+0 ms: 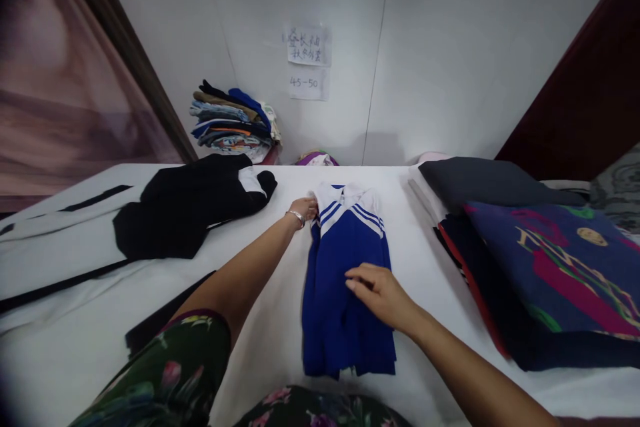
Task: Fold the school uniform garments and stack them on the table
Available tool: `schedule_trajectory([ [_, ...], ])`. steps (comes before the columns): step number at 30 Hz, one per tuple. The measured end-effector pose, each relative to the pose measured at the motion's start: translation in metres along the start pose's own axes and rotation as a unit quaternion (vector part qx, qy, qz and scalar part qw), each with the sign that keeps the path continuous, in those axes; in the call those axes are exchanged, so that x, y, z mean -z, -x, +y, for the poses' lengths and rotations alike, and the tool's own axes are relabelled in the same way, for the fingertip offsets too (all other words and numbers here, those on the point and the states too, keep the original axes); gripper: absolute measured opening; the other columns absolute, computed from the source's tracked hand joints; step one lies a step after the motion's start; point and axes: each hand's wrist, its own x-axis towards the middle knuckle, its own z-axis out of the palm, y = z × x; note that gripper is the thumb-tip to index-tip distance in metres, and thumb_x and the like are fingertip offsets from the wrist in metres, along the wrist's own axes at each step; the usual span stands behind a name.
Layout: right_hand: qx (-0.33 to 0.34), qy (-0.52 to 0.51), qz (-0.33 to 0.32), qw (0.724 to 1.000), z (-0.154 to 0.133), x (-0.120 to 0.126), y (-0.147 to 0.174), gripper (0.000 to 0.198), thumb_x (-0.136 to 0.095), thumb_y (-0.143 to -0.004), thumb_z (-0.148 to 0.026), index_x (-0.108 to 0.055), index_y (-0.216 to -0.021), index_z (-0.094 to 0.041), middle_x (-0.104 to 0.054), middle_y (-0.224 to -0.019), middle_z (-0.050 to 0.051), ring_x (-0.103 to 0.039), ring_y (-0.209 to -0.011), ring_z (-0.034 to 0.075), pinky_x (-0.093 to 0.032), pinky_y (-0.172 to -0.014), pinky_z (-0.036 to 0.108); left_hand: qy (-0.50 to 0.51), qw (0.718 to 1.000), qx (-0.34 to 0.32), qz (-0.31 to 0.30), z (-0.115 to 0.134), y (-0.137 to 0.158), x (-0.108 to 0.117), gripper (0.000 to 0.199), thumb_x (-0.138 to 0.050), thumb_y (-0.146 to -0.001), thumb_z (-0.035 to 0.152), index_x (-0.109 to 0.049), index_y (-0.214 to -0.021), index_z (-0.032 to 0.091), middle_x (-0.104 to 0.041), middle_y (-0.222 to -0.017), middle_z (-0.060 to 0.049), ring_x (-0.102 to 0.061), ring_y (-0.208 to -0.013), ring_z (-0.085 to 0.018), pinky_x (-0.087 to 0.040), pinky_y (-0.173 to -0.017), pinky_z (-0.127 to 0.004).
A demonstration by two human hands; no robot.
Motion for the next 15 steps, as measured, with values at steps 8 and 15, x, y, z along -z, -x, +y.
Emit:
schedule_trajectory([
  [8, -0.205, -0.138, 0.015, 0.969, 0.044, -0.016, -0.023, 0.06, -0.055, -0.083, -0.039, -0.04, -0.137, -0.018, -0.059, -0.071, -0.003, -0.053, -0.044, 0.01, -0.042, -0.036, 0.021, -0.069, 0.995, 0.036, -0.066, -0.026, 0.057, 0.006, 0.036, -0.063, -0.08, 0.052, -0.06, -0.077, 0.016, -0.062, -0.066, -0.002, -0.054, -0.048, -0.009, -0.039, -0.045, -0.02],
  [15, -0.171, -0.207, 0.042, 0.962, 0.032, -0.026, -0.033, 0.069, -0.062, -0.074, -0.039, -0.04, -0.136, -0.018, -0.043, -0.056, -0.011, -0.05, -0.042, 0.01, -0.039, -0.036, 0.02, -0.046, 0.992, 0.031, -0.109, -0.029, 0.081, -0.011, 0.02, -0.075, -0.071, 0.03, -0.06, -0.071, 0.017, -0.059, -0.056, 0.002, -0.055, -0.053, -0.011, -0.045, -0.05, -0.02],
])
